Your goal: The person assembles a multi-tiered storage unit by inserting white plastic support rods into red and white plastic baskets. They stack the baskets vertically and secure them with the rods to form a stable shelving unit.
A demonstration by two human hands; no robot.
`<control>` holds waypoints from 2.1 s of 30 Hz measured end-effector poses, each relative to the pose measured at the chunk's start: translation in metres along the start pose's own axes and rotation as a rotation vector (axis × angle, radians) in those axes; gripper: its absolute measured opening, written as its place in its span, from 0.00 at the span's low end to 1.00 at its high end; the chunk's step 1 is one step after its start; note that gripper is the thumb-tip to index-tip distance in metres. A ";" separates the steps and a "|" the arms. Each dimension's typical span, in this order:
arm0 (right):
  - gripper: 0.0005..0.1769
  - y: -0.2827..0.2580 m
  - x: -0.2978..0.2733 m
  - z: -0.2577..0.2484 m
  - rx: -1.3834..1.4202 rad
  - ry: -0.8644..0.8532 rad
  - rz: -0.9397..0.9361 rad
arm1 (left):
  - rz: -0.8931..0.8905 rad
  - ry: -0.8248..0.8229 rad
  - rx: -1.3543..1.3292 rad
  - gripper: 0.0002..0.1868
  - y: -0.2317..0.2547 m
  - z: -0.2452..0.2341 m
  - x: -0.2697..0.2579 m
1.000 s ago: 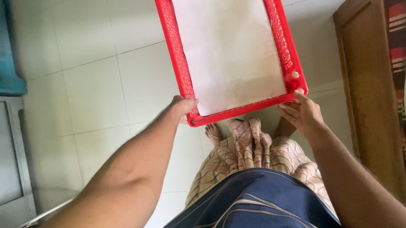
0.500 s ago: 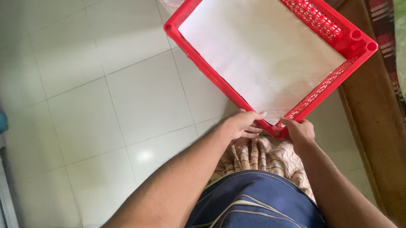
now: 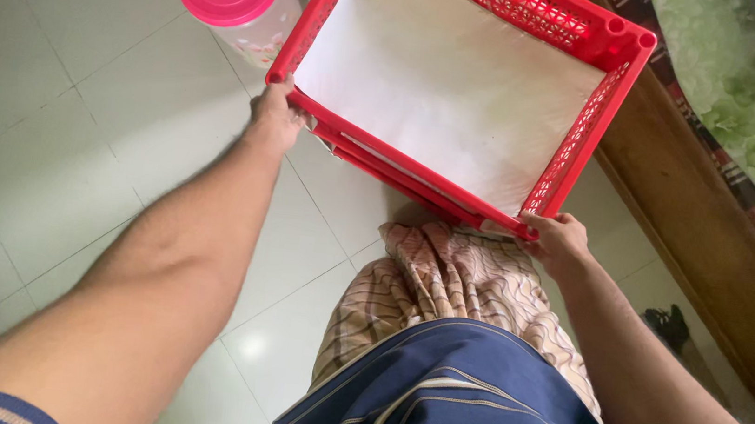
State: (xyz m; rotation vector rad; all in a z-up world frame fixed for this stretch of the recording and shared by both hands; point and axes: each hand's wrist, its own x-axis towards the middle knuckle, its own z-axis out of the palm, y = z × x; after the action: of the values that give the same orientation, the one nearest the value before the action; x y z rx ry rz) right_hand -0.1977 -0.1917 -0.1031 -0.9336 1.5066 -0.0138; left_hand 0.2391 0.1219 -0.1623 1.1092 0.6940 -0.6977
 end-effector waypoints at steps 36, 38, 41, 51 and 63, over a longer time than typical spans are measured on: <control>0.11 -0.026 -0.115 0.276 -1.764 -0.651 -1.252 | -0.019 0.093 0.355 0.31 -0.128 -0.027 -0.139; 0.09 -0.009 -0.110 0.279 -1.792 -0.626 -1.187 | 0.091 0.096 0.524 0.28 -0.129 -0.033 -0.141; 0.09 -0.003 -0.109 0.281 -1.783 -0.582 -1.186 | 0.242 0.114 0.803 0.24 -0.121 -0.035 -0.155; 0.08 -0.015 -0.112 0.278 -1.767 -0.619 -1.192 | 0.530 0.221 1.190 0.19 -0.097 -0.022 -0.186; 0.10 -0.024 -0.119 0.280 -1.776 -0.589 -1.112 | 0.566 0.232 1.116 0.12 -0.096 -0.014 -0.195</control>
State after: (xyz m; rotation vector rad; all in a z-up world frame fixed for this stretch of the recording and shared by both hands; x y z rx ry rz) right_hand 0.0336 -0.0010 -0.0480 -2.7122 -0.0766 0.8168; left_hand 0.0449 0.1363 -0.0651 2.3203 0.0899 -0.4357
